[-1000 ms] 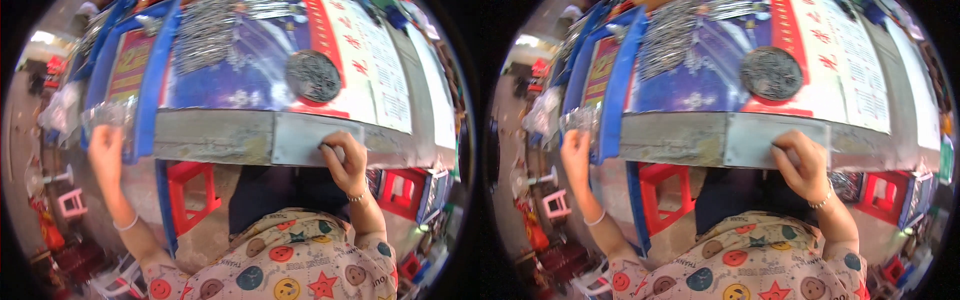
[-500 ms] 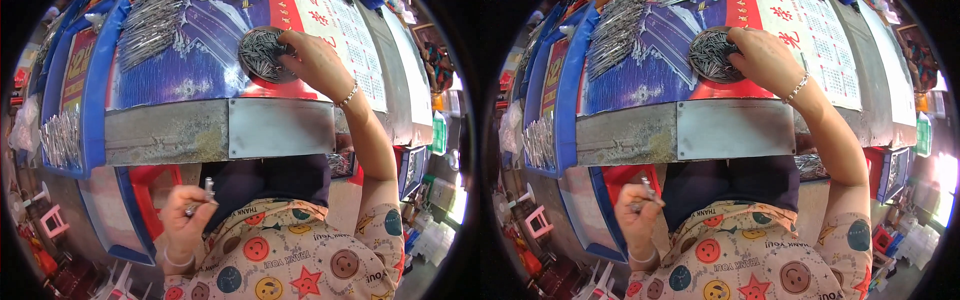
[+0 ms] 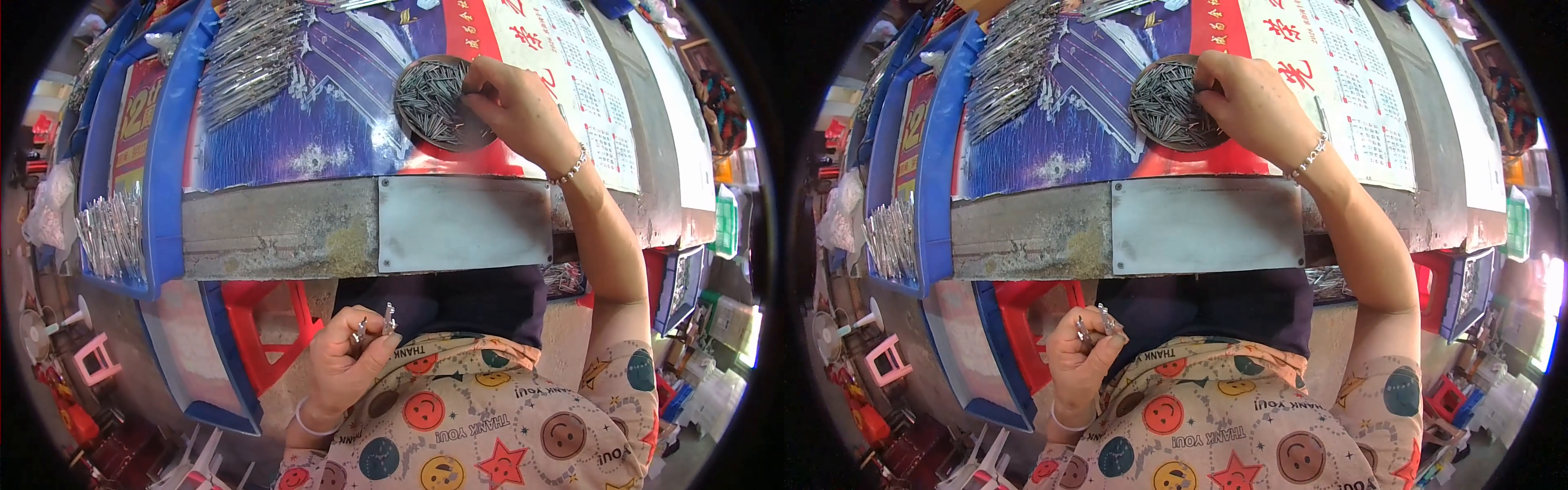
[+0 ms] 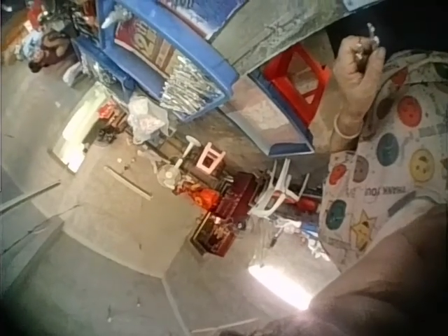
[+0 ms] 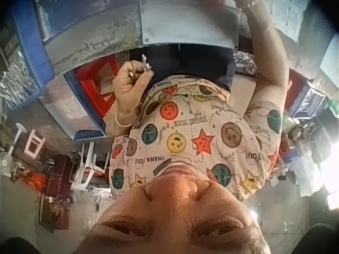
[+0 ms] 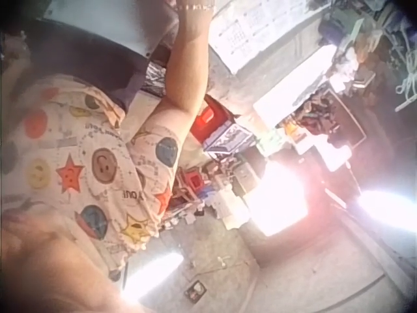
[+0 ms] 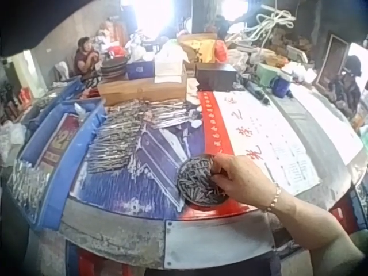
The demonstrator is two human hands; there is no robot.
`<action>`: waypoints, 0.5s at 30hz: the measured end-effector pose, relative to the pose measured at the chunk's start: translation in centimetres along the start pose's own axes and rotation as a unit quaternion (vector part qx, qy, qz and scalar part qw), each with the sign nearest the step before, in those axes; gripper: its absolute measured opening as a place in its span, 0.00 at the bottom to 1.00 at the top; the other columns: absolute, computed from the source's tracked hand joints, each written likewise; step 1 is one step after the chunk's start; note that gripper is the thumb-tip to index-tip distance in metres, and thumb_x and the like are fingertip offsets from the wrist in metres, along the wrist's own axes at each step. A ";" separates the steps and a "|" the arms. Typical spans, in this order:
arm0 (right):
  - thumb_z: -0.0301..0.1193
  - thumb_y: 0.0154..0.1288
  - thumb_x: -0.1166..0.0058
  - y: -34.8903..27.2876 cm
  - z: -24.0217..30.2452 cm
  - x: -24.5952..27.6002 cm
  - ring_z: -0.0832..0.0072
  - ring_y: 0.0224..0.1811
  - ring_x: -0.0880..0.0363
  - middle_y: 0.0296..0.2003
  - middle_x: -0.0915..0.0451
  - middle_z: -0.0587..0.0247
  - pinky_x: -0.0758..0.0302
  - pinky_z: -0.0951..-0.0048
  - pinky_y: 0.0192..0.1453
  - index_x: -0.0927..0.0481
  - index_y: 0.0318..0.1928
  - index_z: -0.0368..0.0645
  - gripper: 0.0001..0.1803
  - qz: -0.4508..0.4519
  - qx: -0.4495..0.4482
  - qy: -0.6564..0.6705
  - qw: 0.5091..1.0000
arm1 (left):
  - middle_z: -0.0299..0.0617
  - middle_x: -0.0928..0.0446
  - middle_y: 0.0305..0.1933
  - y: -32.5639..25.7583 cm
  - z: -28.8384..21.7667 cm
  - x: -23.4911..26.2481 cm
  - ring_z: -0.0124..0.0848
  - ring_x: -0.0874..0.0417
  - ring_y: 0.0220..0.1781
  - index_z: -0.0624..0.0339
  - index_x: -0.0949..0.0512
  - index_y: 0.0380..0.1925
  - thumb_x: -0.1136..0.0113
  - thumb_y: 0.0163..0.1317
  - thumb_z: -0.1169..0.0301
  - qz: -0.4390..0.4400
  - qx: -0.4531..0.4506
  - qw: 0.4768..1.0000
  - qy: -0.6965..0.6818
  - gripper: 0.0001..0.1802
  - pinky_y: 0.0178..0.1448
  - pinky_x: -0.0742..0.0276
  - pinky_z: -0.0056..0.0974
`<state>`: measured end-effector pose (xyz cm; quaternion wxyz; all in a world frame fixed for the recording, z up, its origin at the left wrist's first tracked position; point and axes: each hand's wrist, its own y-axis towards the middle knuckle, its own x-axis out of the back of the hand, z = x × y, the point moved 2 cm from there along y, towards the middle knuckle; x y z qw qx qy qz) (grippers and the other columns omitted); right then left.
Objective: Assembling small metal components and pins manually at a workshop table.
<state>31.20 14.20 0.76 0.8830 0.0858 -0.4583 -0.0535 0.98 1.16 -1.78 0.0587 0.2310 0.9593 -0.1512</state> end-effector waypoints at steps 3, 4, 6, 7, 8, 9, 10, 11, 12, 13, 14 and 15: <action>0.24 0.55 0.45 -0.1 -0.2 0.4 0.55 0.29 0.20 0.26 0.21 0.50 0.26 0.64 0.35 0.24 0.35 0.37 0.07 0.002 -0.007 0.037 0.999 | 0.31 0.27 0.33 0.1 0.1 -0.5 0.11 0.35 0.26 0.65 0.27 0.36 0.40 0.60 0.83 0.008 -0.008 1.000 -0.007 0.07 0.27 0.41 0.21; 0.24 0.55 0.45 -0.2 -0.4 0.4 0.55 0.29 0.20 0.26 0.21 0.50 0.26 0.64 0.35 0.24 0.35 0.37 0.07 -0.001 -0.006 0.036 0.999 | 0.31 0.27 0.33 0.1 0.2 -0.6 0.11 0.35 0.26 0.65 0.27 0.36 0.40 0.60 0.83 0.009 -0.011 1.000 -0.006 0.07 0.27 0.41 0.21; 0.23 0.57 0.46 -0.2 -0.6 0.5 0.65 0.27 0.20 0.26 0.21 0.55 0.26 0.70 0.34 0.24 0.37 0.36 0.07 -0.005 0.006 0.088 0.996 | 0.31 0.27 0.33 0.0 0.3 -0.8 0.11 0.35 0.26 0.65 0.28 0.36 0.40 0.60 0.83 0.011 -0.001 1.000 -0.019 0.07 0.27 0.41 0.21; 0.23 0.57 0.46 -0.2 -0.4 0.7 0.65 0.27 0.20 0.26 0.21 0.55 0.26 0.70 0.34 0.24 0.37 0.36 0.07 -0.007 0.009 0.088 0.996 | 0.31 0.27 0.33 0.0 0.3 -0.9 0.11 0.35 0.26 0.65 0.28 0.36 0.40 0.60 0.83 0.011 -0.004 1.000 -0.018 0.07 0.27 0.41 0.21; 0.22 0.59 0.47 -0.6 0.0 0.9 0.71 0.28 0.20 0.26 0.20 0.58 0.25 0.73 0.35 0.24 0.39 0.34 0.07 0.017 -0.030 0.164 0.986 | 0.31 0.28 0.33 -0.1 0.4 -0.9 0.11 0.36 0.26 0.65 0.28 0.36 0.40 0.60 0.83 0.010 0.000 1.000 -0.025 0.07 0.27 0.41 0.21; 0.20 0.61 0.48 -1.0 0.5 1.0 0.77 0.29 0.20 0.27 0.20 0.61 0.25 0.75 0.35 0.24 0.41 0.33 0.07 0.044 -0.068 0.238 0.968 | 0.31 0.28 0.33 -0.1 0.4 -0.9 0.11 0.36 0.26 0.64 0.28 0.35 0.40 0.60 0.83 0.007 0.004 0.999 -0.033 0.07 0.27 0.41 0.21; 0.20 0.61 0.48 -1.5 1.0 1.1 0.77 0.29 0.20 0.27 0.20 0.61 0.25 0.75 0.35 0.24 0.41 0.33 0.07 0.044 -0.066 0.239 0.968 | 0.31 0.28 0.33 -0.1 0.4 -0.8 0.11 0.36 0.26 0.64 0.28 0.35 0.40 0.60 0.83 0.005 0.002 0.999 -0.031 0.07 0.27 0.41 0.21; 0.19 0.62 0.49 -2.0 1.5 1.1 0.80 0.31 0.21 0.28 0.20 0.62 0.24 0.77 0.37 0.24 0.42 0.32 0.08 0.055 -0.063 0.276 0.958 | 0.31 0.28 0.32 0.0 0.3 -0.8 0.11 0.36 0.25 0.64 0.28 0.35 0.40 0.60 0.83 0.004 -0.009 0.999 -0.037 0.07 0.27 0.41 0.21; 0.18 0.63 0.50 -2.7 2.1 1.1 0.82 0.34 0.21 0.30 0.20 0.64 0.24 0.79 0.39 0.25 0.43 0.31 0.08 0.067 -0.060 0.313 0.945 | 0.31 0.28 0.32 0.0 0.3 -0.8 0.11 0.36 0.25 0.64 0.28 0.35 0.40 0.60 0.83 0.002 -0.019 0.999 -0.042 0.07 0.27 0.41 0.21; 0.17 0.65 0.50 -3.3 2.9 1.5 0.81 0.37 0.21 0.34 0.20 0.65 0.23 0.78 0.43 0.24 0.44 0.32 0.08 0.092 -0.056 0.305 0.946 | 0.31 0.28 0.32 0.1 0.3 -0.7 0.11 0.36 0.25 0.64 0.28 0.35 0.40 0.60 0.83 -0.003 -0.018 0.999 -0.041 0.07 0.27 0.41 0.21; 0.17 0.65 0.50 -4.0 3.5 1.6 0.81 0.37 0.21 0.34 0.20 0.65 0.23 0.78 0.43 0.24 0.44 0.32 0.08 0.096 -0.055 0.309 0.945 | 0.30 0.29 0.31 0.2 0.2 -0.7 0.11 0.37 0.24 0.64 0.28 0.35 0.40 0.60 0.83 -0.003 -0.027 0.999 -0.038 0.07 0.27 0.41 0.21; 0.17 0.65 0.50 -4.8 4.0 1.6 0.80 0.38 0.21 0.34 0.20 0.63 0.23 0.78 0.43 0.24 0.44 0.32 0.08 0.109 -0.072 0.359 0.924 | 0.30 0.29 0.30 0.3 0.1 -0.8 0.11 0.37 0.24 0.64 0.28 0.35 0.40 0.60 0.83 -0.001 -0.035 0.999 -0.035 0.07 0.27 0.41 0.21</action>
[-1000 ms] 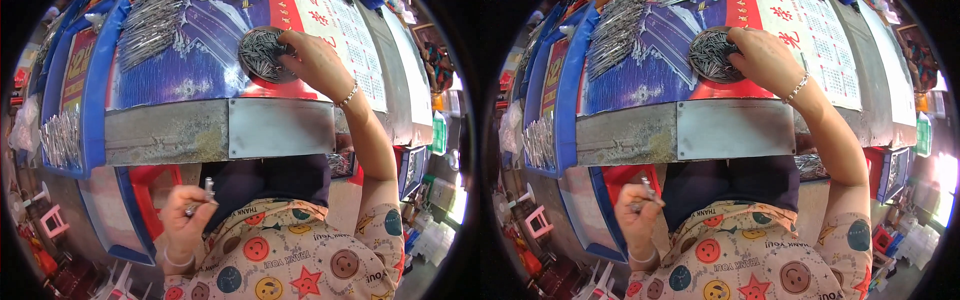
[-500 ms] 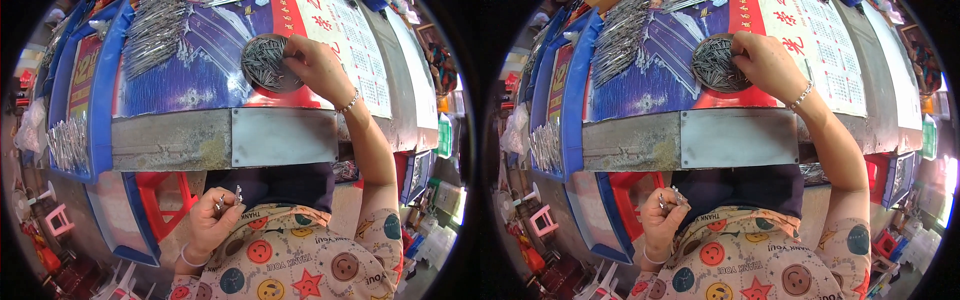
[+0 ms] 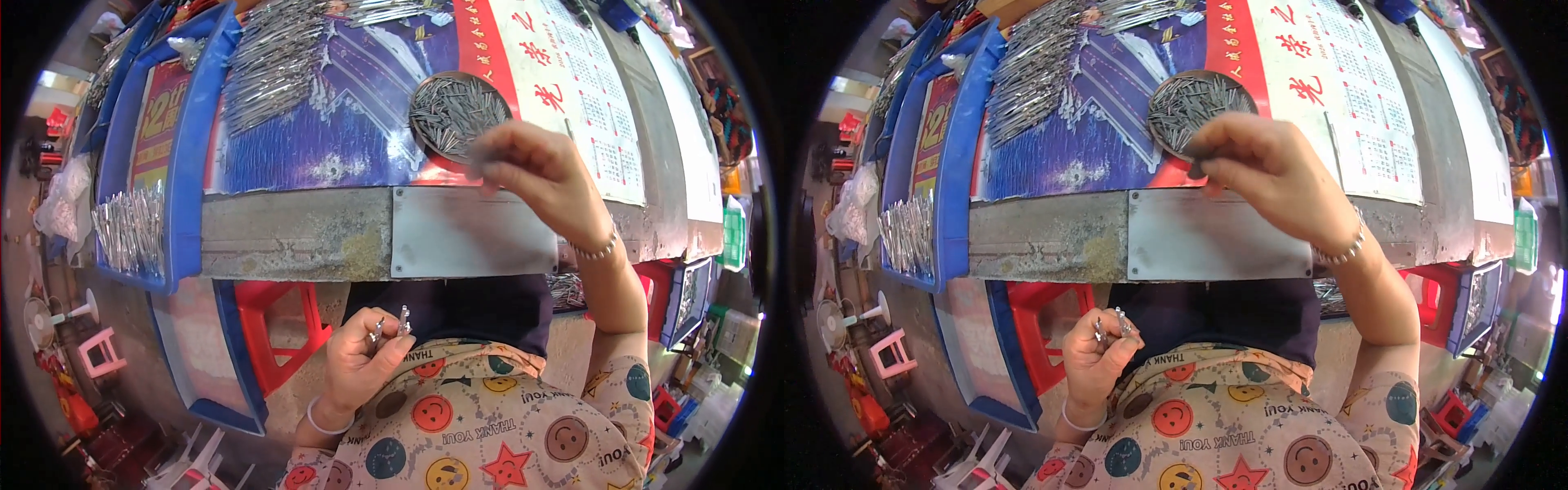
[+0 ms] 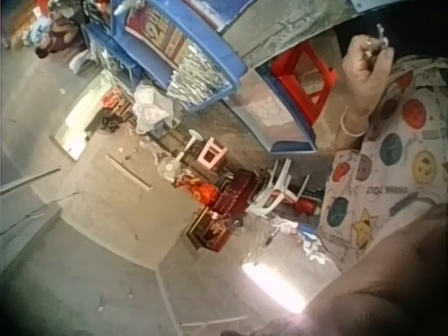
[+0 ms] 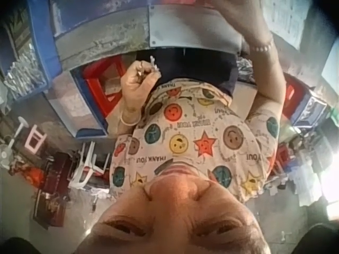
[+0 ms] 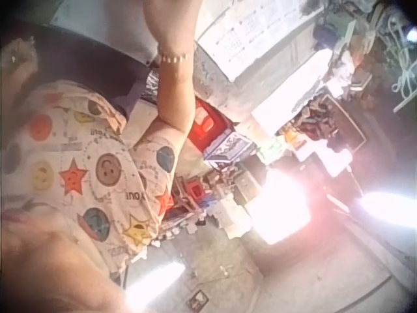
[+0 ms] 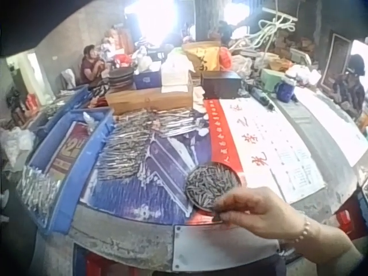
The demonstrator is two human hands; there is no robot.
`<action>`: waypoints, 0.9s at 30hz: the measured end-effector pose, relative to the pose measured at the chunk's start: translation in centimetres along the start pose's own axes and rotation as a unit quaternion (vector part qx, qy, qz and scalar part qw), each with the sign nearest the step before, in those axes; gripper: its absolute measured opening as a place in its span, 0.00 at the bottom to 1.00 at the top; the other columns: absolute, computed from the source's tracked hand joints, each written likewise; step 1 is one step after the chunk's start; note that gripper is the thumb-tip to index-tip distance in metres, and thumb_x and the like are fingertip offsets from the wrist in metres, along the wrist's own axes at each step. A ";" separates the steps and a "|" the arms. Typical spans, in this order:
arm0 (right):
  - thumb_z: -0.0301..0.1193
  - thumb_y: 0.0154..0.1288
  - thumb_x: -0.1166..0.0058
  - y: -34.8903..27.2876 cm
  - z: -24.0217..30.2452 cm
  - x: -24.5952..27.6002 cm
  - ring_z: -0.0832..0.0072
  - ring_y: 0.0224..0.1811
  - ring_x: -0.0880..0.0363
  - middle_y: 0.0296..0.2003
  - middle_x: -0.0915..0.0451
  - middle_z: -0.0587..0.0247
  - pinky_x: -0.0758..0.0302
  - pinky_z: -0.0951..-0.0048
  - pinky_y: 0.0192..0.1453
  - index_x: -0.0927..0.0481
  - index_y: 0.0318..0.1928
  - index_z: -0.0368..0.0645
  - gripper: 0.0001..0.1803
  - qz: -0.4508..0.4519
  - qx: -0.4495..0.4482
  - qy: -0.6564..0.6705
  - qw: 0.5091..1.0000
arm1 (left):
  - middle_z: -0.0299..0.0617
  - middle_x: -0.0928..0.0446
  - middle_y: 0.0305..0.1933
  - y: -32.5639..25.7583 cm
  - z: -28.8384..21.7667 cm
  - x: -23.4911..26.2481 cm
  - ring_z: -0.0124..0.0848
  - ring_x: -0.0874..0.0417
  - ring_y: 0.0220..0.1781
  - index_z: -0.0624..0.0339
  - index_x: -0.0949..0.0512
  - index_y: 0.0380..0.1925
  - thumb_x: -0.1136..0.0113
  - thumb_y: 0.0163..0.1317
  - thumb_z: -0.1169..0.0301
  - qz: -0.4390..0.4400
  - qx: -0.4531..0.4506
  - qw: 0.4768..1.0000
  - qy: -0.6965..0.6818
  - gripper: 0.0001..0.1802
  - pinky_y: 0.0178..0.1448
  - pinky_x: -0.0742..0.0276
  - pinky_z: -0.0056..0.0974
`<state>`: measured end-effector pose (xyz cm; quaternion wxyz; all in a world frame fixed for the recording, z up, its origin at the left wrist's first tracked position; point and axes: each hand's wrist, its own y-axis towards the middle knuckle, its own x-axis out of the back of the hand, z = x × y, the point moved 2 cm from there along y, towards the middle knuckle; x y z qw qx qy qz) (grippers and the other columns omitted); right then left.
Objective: Assembling small metal components and pins manually at a workshop table.
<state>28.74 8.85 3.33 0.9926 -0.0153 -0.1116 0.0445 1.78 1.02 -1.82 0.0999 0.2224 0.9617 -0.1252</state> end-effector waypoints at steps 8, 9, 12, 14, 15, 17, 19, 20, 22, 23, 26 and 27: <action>0.19 0.67 0.49 -3.9 0.1 -3.8 0.82 0.35 0.21 0.36 0.21 0.64 0.23 0.80 0.41 0.24 0.48 0.31 0.10 0.077 -0.074 0.124 0.986 | 0.31 0.27 0.31 0.2 -0.5 -0.2 0.11 0.34 0.26 0.67 0.25 0.40 0.40 0.62 0.81 0.017 -0.004 0.999 0.049 0.07 0.26 0.39 0.20; 0.19 0.67 0.49 -4.2 0.2 -4.2 0.82 0.34 0.20 0.36 0.21 0.64 0.23 0.80 0.40 0.24 0.48 0.32 0.10 0.091 -0.092 0.121 0.984 | 0.31 0.27 0.31 0.1 -0.5 -0.3 0.11 0.34 0.26 0.67 0.25 0.40 0.40 0.62 0.81 0.014 -0.003 0.999 0.051 0.07 0.26 0.39 0.20; 0.19 0.66 0.49 -4.9 0.1 -5.9 0.81 0.33 0.20 0.37 0.20 0.64 0.22 0.80 0.39 0.24 0.50 0.32 0.12 0.121 -0.086 0.124 0.981 | 0.32 0.27 0.32 0.0 -0.8 -0.3 0.11 0.34 0.27 0.67 0.25 0.40 0.40 0.62 0.80 0.005 -0.016 0.997 0.073 0.07 0.26 0.40 0.20; 0.18 0.65 0.48 -5.0 0.1 -6.5 0.81 0.34 0.19 0.37 0.18 0.61 0.22 0.78 0.41 0.24 0.50 0.33 0.13 0.165 -0.075 0.126 0.975 | 0.32 0.27 0.31 -0.1 -0.8 -0.3 0.12 0.34 0.26 0.67 0.24 0.40 0.39 0.62 0.80 -0.006 -0.022 0.997 0.072 0.08 0.25 0.40 0.20; 0.18 0.65 0.48 -5.0 0.1 -6.8 0.81 0.34 0.19 0.37 0.18 0.61 0.22 0.78 0.41 0.24 0.50 0.33 0.13 0.166 -0.076 0.128 0.975 | 0.32 0.27 0.31 -0.2 -0.8 -0.2 0.12 0.34 0.26 0.67 0.24 0.40 0.39 0.62 0.80 -0.007 -0.021 0.997 0.072 0.08 0.25 0.40 0.20; 0.17 0.63 0.46 -5.0 0.2 -7.3 0.80 0.35 0.18 0.37 0.17 0.59 0.21 0.79 0.41 0.23 0.49 0.31 0.13 0.192 -0.065 0.104 0.974 | 0.32 0.27 0.29 -0.3 -0.8 0.1 0.12 0.34 0.24 0.67 0.24 0.40 0.38 0.61 0.80 0.001 -0.053 0.993 0.105 0.08 0.24 0.40 0.21; 0.18 0.62 0.45 -5.0 0.1 -7.6 0.76 0.36 0.16 0.38 0.16 0.56 0.21 0.76 0.41 0.22 0.50 0.32 0.14 0.203 -0.056 0.080 0.974 | 0.31 0.28 0.29 -0.3 -0.8 0.2 0.12 0.34 0.24 0.67 0.23 0.39 0.38 0.60 0.80 -0.004 -0.063 0.991 0.119 0.08 0.24 0.41 0.21; 0.19 0.61 0.44 -5.1 0.1 -7.8 0.68 0.37 0.16 0.39 0.17 0.54 0.21 0.72 0.42 0.23 0.50 0.34 0.16 0.208 -0.002 0.037 0.977 | 0.31 0.28 0.28 -0.4 -0.8 0.2 0.12 0.35 0.23 0.67 0.23 0.38 0.37 0.60 0.80 -0.008 -0.074 0.988 0.132 0.07 0.24 0.41 0.22; 0.22 0.59 0.44 -5.4 0.4 -8.4 0.52 0.41 0.20 0.40 0.19 0.49 0.22 0.63 0.44 0.24 0.51 0.37 0.18 0.218 0.065 -0.017 0.974 | 0.31 0.28 0.28 -0.5 -0.8 0.3 0.12 0.35 0.23 0.67 0.23 0.38 0.37 0.60 0.80 -0.012 -0.072 0.989 0.128 0.07 0.24 0.41 0.22; 0.22 0.59 0.44 -5.5 0.3 -8.6 0.52 0.41 0.20 0.40 0.19 0.49 0.22 0.63 0.44 0.24 0.51 0.37 0.18 0.218 0.064 -0.017 0.974 | 0.31 0.28 0.27 -0.5 -0.7 0.4 0.12 0.35 0.23 0.67 0.23 0.38 0.37 0.60 0.79 -0.016 -0.070 0.990 0.124 0.07 0.24 0.41 0.22; 0.21 0.59 0.45 -5.8 -0.4 -9.0 0.56 0.36 0.18 0.38 0.19 0.50 0.22 0.64 0.40 0.23 0.50 0.37 0.17 0.177 0.106 -0.078 0.975 | 0.31 0.28 0.27 -0.5 -0.6 0.7 0.13 0.35 0.22 0.66 0.23 0.37 0.37 0.60 0.79 -0.023 -0.096 0.986 0.137 0.07 0.24 0.41 0.22; 0.21 0.59 0.45 -5.7 -0.3 -8.9 0.56 0.36 0.18 0.38 0.19 0.50 0.22 0.64 0.40 0.23 0.50 0.37 0.17 0.179 0.106 -0.078 0.975 | 0.31 0.28 0.27 -0.6 -0.6 0.8 0.13 0.35 0.22 0.66 0.23 0.37 0.37 0.60 0.79 -0.025 -0.096 0.986 0.137 0.07 0.24 0.41 0.22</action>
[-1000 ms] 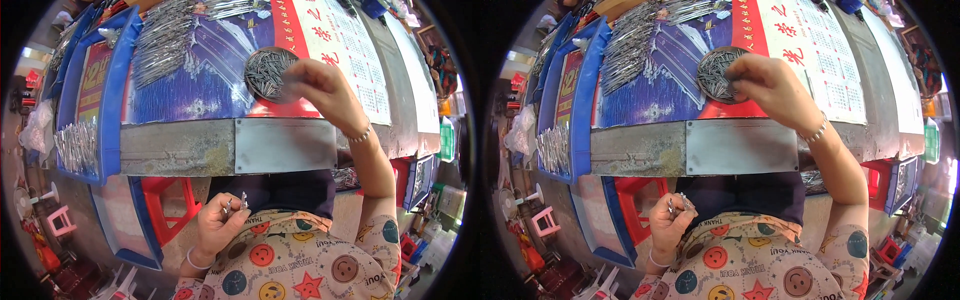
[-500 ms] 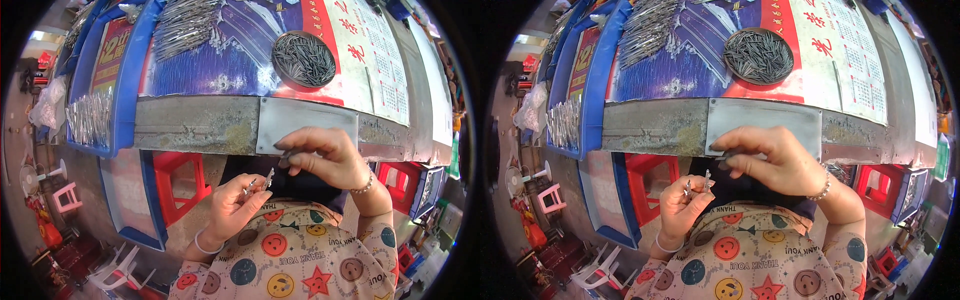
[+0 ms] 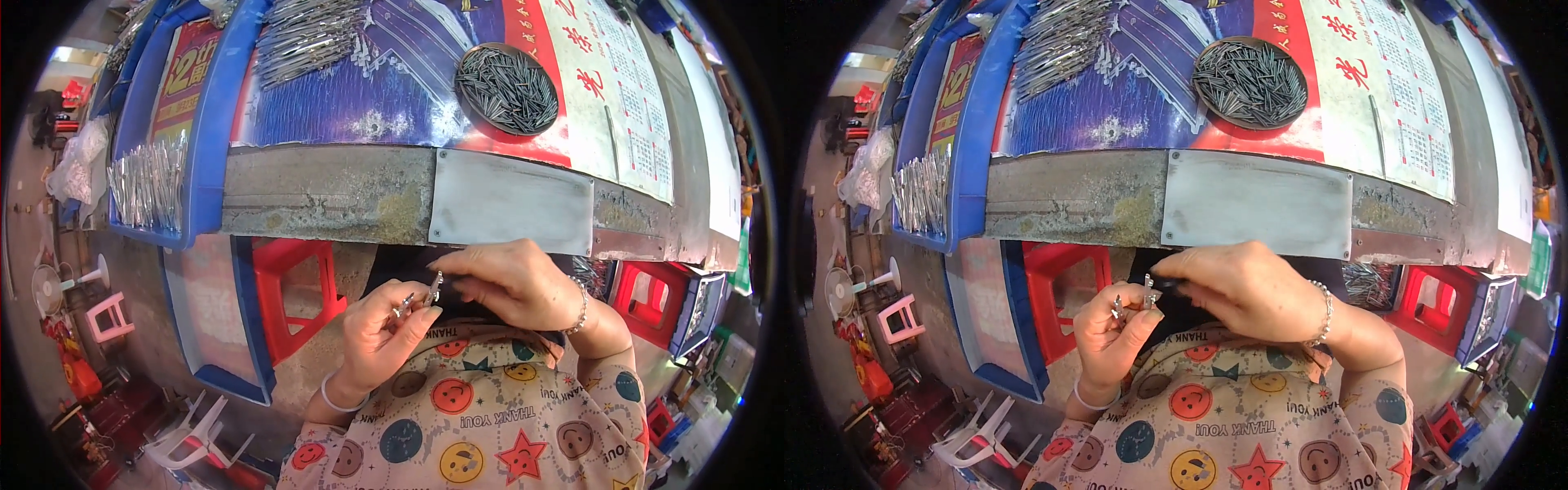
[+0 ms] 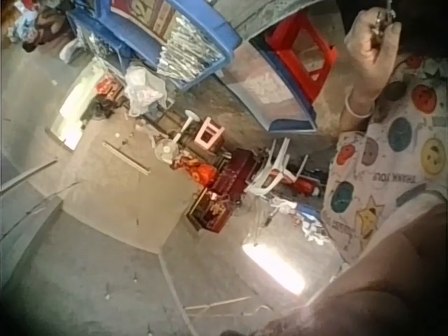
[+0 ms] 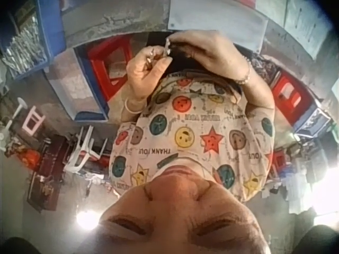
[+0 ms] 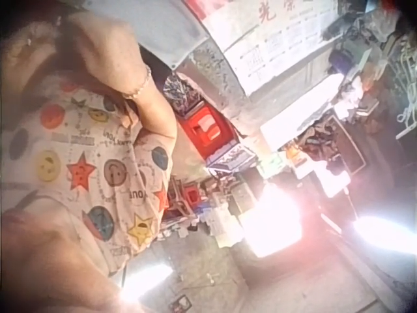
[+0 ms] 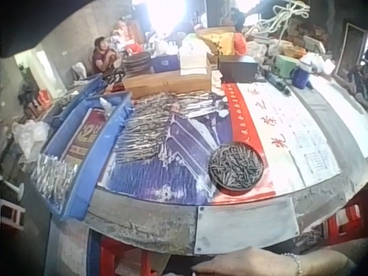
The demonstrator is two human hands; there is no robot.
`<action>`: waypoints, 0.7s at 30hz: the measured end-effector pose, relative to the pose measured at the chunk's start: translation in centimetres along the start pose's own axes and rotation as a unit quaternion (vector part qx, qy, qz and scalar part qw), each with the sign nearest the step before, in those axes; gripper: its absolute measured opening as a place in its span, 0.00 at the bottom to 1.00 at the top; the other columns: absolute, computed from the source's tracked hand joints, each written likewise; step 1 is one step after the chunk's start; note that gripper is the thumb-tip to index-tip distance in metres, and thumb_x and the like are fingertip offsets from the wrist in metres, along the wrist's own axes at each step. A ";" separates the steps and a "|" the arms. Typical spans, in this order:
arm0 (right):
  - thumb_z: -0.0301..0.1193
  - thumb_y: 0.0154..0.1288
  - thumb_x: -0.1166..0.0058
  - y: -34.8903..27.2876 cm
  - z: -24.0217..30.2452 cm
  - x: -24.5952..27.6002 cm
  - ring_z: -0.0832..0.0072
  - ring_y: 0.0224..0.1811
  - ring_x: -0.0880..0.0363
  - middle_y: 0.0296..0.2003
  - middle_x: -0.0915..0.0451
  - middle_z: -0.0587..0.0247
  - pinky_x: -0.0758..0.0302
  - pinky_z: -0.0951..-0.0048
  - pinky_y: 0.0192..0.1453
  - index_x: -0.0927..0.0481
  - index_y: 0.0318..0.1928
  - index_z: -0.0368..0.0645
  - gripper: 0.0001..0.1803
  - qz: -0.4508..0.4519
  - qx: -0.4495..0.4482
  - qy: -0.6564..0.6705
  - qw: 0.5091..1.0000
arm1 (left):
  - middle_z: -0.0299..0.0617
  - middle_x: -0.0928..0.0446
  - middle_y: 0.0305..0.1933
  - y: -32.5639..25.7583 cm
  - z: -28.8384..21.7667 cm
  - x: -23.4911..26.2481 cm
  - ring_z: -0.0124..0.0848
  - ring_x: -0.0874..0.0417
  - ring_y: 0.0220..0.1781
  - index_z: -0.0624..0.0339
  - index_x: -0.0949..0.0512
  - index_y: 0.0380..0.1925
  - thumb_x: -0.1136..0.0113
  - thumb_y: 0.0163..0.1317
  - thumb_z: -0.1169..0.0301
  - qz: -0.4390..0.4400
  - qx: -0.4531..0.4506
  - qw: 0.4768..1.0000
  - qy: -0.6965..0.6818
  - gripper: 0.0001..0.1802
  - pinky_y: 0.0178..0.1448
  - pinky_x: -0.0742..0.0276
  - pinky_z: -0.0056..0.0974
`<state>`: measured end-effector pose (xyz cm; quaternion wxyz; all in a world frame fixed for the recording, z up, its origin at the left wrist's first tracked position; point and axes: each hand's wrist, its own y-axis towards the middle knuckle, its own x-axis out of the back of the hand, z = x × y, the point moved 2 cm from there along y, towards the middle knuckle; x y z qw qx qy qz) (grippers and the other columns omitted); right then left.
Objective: Assembling small metal components and pins manually at a workshop table.
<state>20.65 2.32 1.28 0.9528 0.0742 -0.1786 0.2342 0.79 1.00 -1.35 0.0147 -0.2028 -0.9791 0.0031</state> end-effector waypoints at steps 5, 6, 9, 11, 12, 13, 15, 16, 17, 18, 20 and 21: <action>0.19 0.65 0.50 -0.4 0.0 0.4 0.79 0.29 0.19 0.31 0.19 0.61 0.23 0.78 0.34 0.23 0.47 0.34 0.10 -0.065 -0.119 0.116 0.984 | 0.32 0.27 0.28 -0.4 0.3 0.2 0.13 0.34 0.22 0.65 0.22 0.38 0.37 0.59 0.79 0.003 0.037 0.999 -0.007 0.07 0.23 0.40 0.22; 0.20 0.66 0.51 -0.6 0.0 0.3 0.79 0.28 0.20 0.29 0.20 0.62 0.24 0.77 0.33 0.23 0.45 0.34 0.08 -0.093 -0.145 0.160 0.972 | 0.32 0.27 0.28 -0.3 0.3 0.2 0.13 0.34 0.22 0.65 0.22 0.38 0.37 0.59 0.79 0.003 0.037 0.999 -0.009 0.07 0.23 0.40 0.22; 0.21 0.69 0.53 -0.8 -0.3 -0.4 0.82 0.28 0.22 0.28 0.21 0.66 0.25 0.80 0.33 0.26 0.44 0.33 0.06 -0.099 -0.166 0.223 0.956 | 0.33 0.26 0.28 -0.2 0.2 0.1 0.14 0.33 0.22 0.65 0.22 0.38 0.37 0.59 0.79 0.016 0.014 1.000 0.011 0.07 0.23 0.39 0.23; 0.21 0.69 0.53 -0.8 -0.3 -0.6 0.81 0.31 0.22 0.31 0.22 0.63 0.24 0.80 0.34 0.28 0.44 0.34 0.05 -0.091 -0.177 0.255 0.946 | 0.34 0.26 0.28 -0.2 0.2 0.2 0.15 0.33 0.21 0.64 0.22 0.38 0.37 0.59 0.79 0.022 0.005 0.999 0.030 0.07 0.22 0.39 0.23; 0.22 0.70 0.54 -0.7 -0.3 -0.7 0.80 0.34 0.21 0.34 0.22 0.61 0.23 0.79 0.36 0.30 0.43 0.35 0.04 -0.082 -0.187 0.286 0.936 | 0.34 0.26 0.28 -0.2 0.2 0.2 0.15 0.33 0.21 0.64 0.22 0.38 0.37 0.59 0.79 0.022 0.005 0.999 0.030 0.07 0.22 0.39 0.23; 0.22 0.70 0.54 -0.7 -0.2 -0.7 0.80 0.34 0.21 0.34 0.22 0.61 0.23 0.79 0.36 0.30 0.43 0.35 0.04 -0.082 -0.187 0.285 0.936 | 0.34 0.27 0.27 -0.1 0.0 0.2 0.16 0.34 0.21 0.64 0.22 0.38 0.37 0.59 0.79 0.023 -0.001 0.999 0.042 0.07 0.22 0.39 0.24; 0.21 0.70 0.54 -0.6 0.0 -0.8 0.80 0.35 0.23 0.34 0.24 0.61 0.24 0.80 0.36 0.32 0.40 0.37 0.02 -0.094 -0.183 0.320 0.925 | 0.34 0.27 0.27 -0.1 -0.1 0.2 0.16 0.34 0.20 0.64 0.22 0.38 0.37 0.59 0.79 0.024 -0.006 0.998 0.053 0.07 0.22 0.40 0.24; 0.21 0.70 0.54 -0.4 -0.2 -1.4 0.80 0.35 0.23 0.34 0.24 0.61 0.24 0.80 0.36 0.32 0.40 0.37 0.02 -0.094 -0.183 0.320 0.925 | 0.34 0.27 0.27 -0.1 -0.2 0.1 0.16 0.34 0.20 0.64 0.22 0.37 0.37 0.59 0.78 0.023 -0.011 0.998 0.059 0.07 0.22 0.40 0.24; 0.23 0.70 0.53 -0.2 -0.5 -2.1 0.83 0.31 0.24 0.32 0.24 0.65 0.26 0.82 0.35 0.32 0.40 0.37 0.03 -0.168 -0.140 0.312 0.925 | 0.34 0.27 0.27 -0.1 -0.2 0.1 0.16 0.35 0.20 0.64 0.22 0.37 0.37 0.59 0.78 0.021 -0.015 0.998 0.065 0.07 0.22 0.40 0.24; 0.24 0.70 0.51 -0.2 -0.7 -2.4 0.85 0.28 0.25 0.29 0.23 0.68 0.27 0.83 0.34 0.31 0.40 0.37 0.04 -0.240 -0.095 0.301 0.918 | 0.34 0.27 0.27 -0.2 -0.1 0.2 0.16 0.35 0.20 0.64 0.22 0.37 0.37 0.59 0.78 0.020 -0.015 0.998 0.065 0.07 0.22 0.40 0.24; 0.25 0.70 0.50 -0.4 -0.9 -1.7 0.86 0.28 0.26 0.29 0.24 0.68 0.28 0.84 0.33 0.31 0.39 0.37 0.04 -0.210 -0.104 0.303 0.924 | 0.34 0.27 0.27 -0.2 0.0 0.2 0.16 0.35 0.20 0.64 0.22 0.37 0.37 0.59 0.78 0.027 -0.016 0.997 0.068 0.07 0.22 0.40 0.24; 0.25 0.70 0.49 -0.5 -1.0 -1.4 0.87 0.28 0.27 0.29 0.24 0.68 0.29 0.85 0.32 0.30 0.39 0.38 0.05 -0.179 -0.112 0.306 0.928 | 0.34 0.27 0.27 -0.3 0.0 0.3 0.16 0.35 0.20 0.64 0.22 0.37 0.37 0.59 0.78 0.026 -0.015 0.997 0.068 0.07 0.22 0.40 0.24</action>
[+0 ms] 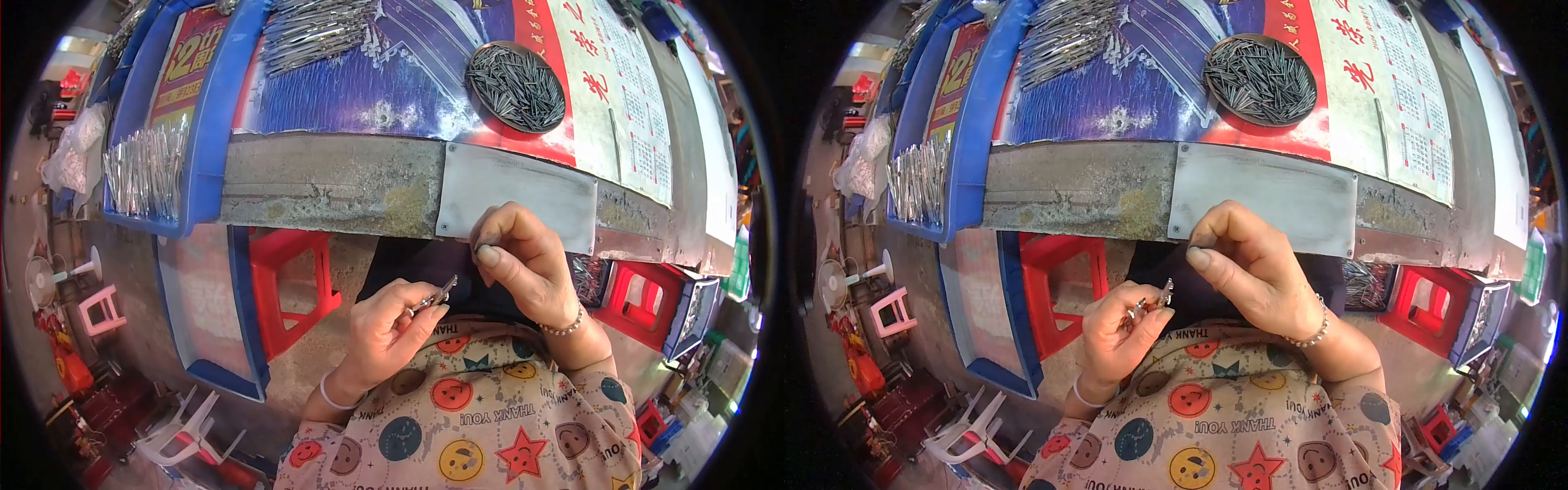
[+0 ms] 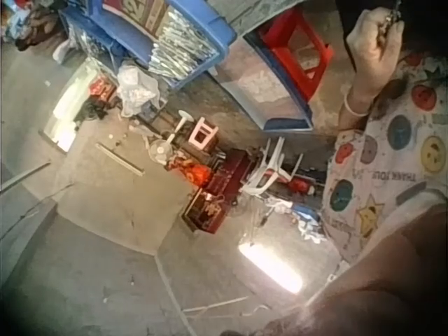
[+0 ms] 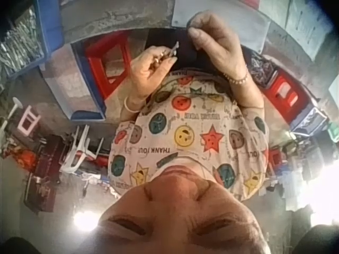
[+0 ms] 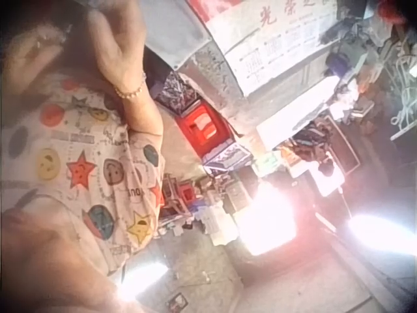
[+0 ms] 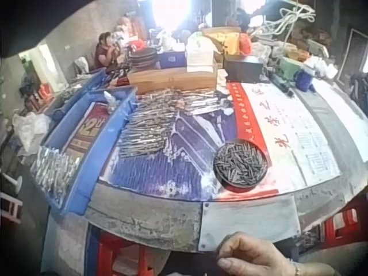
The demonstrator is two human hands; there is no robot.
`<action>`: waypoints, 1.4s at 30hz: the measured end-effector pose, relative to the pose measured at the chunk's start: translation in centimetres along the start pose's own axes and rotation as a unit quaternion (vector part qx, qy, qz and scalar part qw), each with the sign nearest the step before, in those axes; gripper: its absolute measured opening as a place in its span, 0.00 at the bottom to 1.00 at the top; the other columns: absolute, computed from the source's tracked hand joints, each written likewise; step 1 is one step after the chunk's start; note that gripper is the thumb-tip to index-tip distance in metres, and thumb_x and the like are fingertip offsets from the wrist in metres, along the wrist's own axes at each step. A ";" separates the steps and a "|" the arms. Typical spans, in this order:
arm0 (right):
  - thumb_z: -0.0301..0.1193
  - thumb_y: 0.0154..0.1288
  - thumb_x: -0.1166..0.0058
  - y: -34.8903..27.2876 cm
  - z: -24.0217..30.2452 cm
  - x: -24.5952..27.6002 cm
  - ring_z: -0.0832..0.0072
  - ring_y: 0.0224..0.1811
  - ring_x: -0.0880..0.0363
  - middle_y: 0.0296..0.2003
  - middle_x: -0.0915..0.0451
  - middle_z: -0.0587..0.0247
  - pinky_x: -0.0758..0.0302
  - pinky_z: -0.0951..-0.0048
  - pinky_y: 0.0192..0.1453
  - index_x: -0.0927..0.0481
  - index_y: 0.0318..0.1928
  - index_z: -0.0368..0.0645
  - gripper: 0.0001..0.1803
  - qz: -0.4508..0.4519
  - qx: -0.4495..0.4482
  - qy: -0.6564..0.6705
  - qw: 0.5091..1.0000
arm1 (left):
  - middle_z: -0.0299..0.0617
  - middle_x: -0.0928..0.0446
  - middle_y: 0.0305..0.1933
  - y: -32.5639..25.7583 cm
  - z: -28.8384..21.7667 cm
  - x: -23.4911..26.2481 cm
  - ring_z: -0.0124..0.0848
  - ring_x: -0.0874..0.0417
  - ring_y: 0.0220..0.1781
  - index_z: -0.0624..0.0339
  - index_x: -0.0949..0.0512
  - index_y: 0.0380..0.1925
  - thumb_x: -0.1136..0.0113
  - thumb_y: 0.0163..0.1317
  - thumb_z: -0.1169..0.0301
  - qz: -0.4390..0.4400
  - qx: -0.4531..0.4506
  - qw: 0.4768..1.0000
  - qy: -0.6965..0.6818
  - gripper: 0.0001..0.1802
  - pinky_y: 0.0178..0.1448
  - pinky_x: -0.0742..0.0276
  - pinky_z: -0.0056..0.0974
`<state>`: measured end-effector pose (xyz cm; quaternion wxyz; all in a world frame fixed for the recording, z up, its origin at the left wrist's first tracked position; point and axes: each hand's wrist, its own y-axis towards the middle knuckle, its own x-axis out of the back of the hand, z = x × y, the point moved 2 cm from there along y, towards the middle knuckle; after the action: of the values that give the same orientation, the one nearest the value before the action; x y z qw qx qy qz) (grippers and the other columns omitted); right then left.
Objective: Assembling small metal components and pins manually at a workshop table.
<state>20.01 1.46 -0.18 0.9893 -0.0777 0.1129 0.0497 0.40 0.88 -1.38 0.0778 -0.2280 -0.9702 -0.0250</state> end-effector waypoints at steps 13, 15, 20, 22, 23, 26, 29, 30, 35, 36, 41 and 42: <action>0.26 0.68 0.47 0.1 -0.2 -0.7 0.87 0.24 0.25 0.28 0.22 0.67 0.29 0.87 0.28 0.30 0.37 0.40 0.06 0.027 -0.132 0.147 0.980 | 0.36 0.25 0.27 0.0 0.1 0.1 0.18 0.33 0.19 0.64 0.22 0.37 0.37 0.59 0.78 0.011 -0.017 1.000 0.006 0.07 0.21 0.37 0.26; 0.25 0.68 0.47 0.1 -0.2 -0.7 0.87 0.24 0.25 0.27 0.22 0.67 0.28 0.87 0.28 0.30 0.37 0.40 0.05 0.027 -0.135 0.140 0.981 | 0.36 0.25 0.27 0.0 0.1 0.2 0.18 0.32 0.19 0.64 0.22 0.37 0.37 0.59 0.78 0.012 -0.020 1.000 0.008 0.07 0.21 0.37 0.26; 0.25 0.68 0.46 0.2 -0.2 -0.6 0.87 0.24 0.26 0.27 0.23 0.69 0.28 0.86 0.28 0.30 0.37 0.40 0.06 0.031 -0.138 0.137 0.980 | 0.37 0.25 0.27 0.0 0.2 0.2 0.19 0.32 0.18 0.64 0.22 0.37 0.37 0.59 0.77 0.025 -0.021 0.999 0.013 0.07 0.21 0.38 0.27; 0.25 0.67 0.46 0.2 -0.2 -0.6 0.87 0.24 0.26 0.27 0.24 0.69 0.28 0.86 0.28 0.30 0.37 0.40 0.06 0.035 -0.142 0.137 0.980 | 0.37 0.25 0.26 0.0 0.1 0.3 0.19 0.32 0.18 0.64 0.22 0.37 0.36 0.59 0.77 0.032 -0.017 0.999 0.008 0.07 0.21 0.38 0.27; 0.25 0.67 0.46 0.2 -0.2 -0.5 0.87 0.24 0.26 0.27 0.24 0.69 0.28 0.86 0.28 0.30 0.37 0.39 0.06 0.036 -0.146 0.132 0.980 | 0.37 0.25 0.26 0.0 0.1 0.3 0.19 0.32 0.18 0.64 0.22 0.37 0.36 0.59 0.76 0.039 -0.013 0.999 0.004 0.07 0.20 0.38 0.27; 0.25 0.67 0.46 0.0 -0.2 -0.5 0.88 0.24 0.26 0.27 0.24 0.69 0.28 0.86 0.27 0.30 0.37 0.39 0.06 0.037 -0.148 0.113 0.982 | 0.37 0.25 0.25 0.0 0.2 0.3 0.20 0.31 0.18 0.64 0.22 0.37 0.37 0.58 0.77 0.052 -0.008 0.999 -0.013 0.08 0.21 0.37 0.28; 0.25 0.67 0.46 -0.3 0.0 -0.6 0.88 0.24 0.27 0.27 0.25 0.71 0.29 0.85 0.27 0.30 0.37 0.39 0.06 0.037 -0.144 0.060 0.987 | 0.39 0.26 0.25 -0.4 -0.1 0.1 0.26 0.29 0.18 0.64 0.22 0.38 0.36 0.57 0.78 0.030 -0.030 0.998 0.050 0.09 0.21 0.35 0.31; 0.25 0.67 0.46 -0.4 0.0 -0.7 0.89 0.24 0.27 0.26 0.26 0.72 0.29 0.85 0.27 0.30 0.37 0.38 0.06 0.036 -0.140 0.020 0.989 | 0.39 0.26 0.25 -0.4 -0.2 -0.1 0.26 0.29 0.18 0.64 0.22 0.38 0.36 0.57 0.78 0.032 -0.030 0.998 0.049 0.09 0.21 0.35 0.31; 0.25 0.67 0.46 -1.2 -0.5 -0.9 0.90 0.25 0.27 0.27 0.27 0.73 0.29 0.85 0.26 0.30 0.36 0.37 0.06 0.050 -0.120 -0.037 0.991 | 0.40 0.27 0.26 -1.0 -0.1 -0.2 0.34 0.25 0.19 0.64 0.22 0.42 0.35 0.53 0.78 -0.010 -0.147 0.963 0.227 0.14 0.22 0.31 0.36; 0.25 0.68 0.47 -1.3 -0.5 -1.0 0.89 0.25 0.26 0.27 0.26 0.72 0.29 0.85 0.27 0.30 0.37 0.37 0.06 0.042 -0.122 -0.028 0.991 | 0.40 0.27 0.26 -0.9 -0.2 -0.1 0.34 0.25 0.19 0.64 0.22 0.42 0.35 0.53 0.78 -0.009 -0.147 0.963 0.227 0.14 0.22 0.31 0.36; 0.26 0.70 0.49 -1.3 -1.1 -0.5 0.87 0.29 0.24 0.29 0.24 0.69 0.26 0.84 0.32 0.28 0.38 0.36 0.06 0.027 -0.129 0.053 0.990 | 0.39 0.28 0.24 -0.3 -0.2 0.0 0.31 0.27 0.18 0.65 0.22 0.42 0.34 0.52 0.78 -0.006 -0.160 0.950 0.268 0.15 0.21 0.32 0.34; 0.27 0.70 0.50 -1.4 -1.1 -0.5 0.86 0.30 0.24 0.29 0.23 0.67 0.25 0.84 0.33 0.28 0.38 0.36 0.06 0.022 -0.116 0.060 0.991 | 0.39 0.28 0.24 -0.4 -0.6 0.0 0.31 0.27 0.18 0.65 0.22 0.42 0.34 0.52 0.78 -0.008 -0.160 0.949 0.271 0.15 0.21 0.32 0.34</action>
<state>19.44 -0.16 -0.93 0.9636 -0.1926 0.1672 0.0795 0.27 0.50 -0.77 0.3006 -0.2142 -0.8976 -0.2411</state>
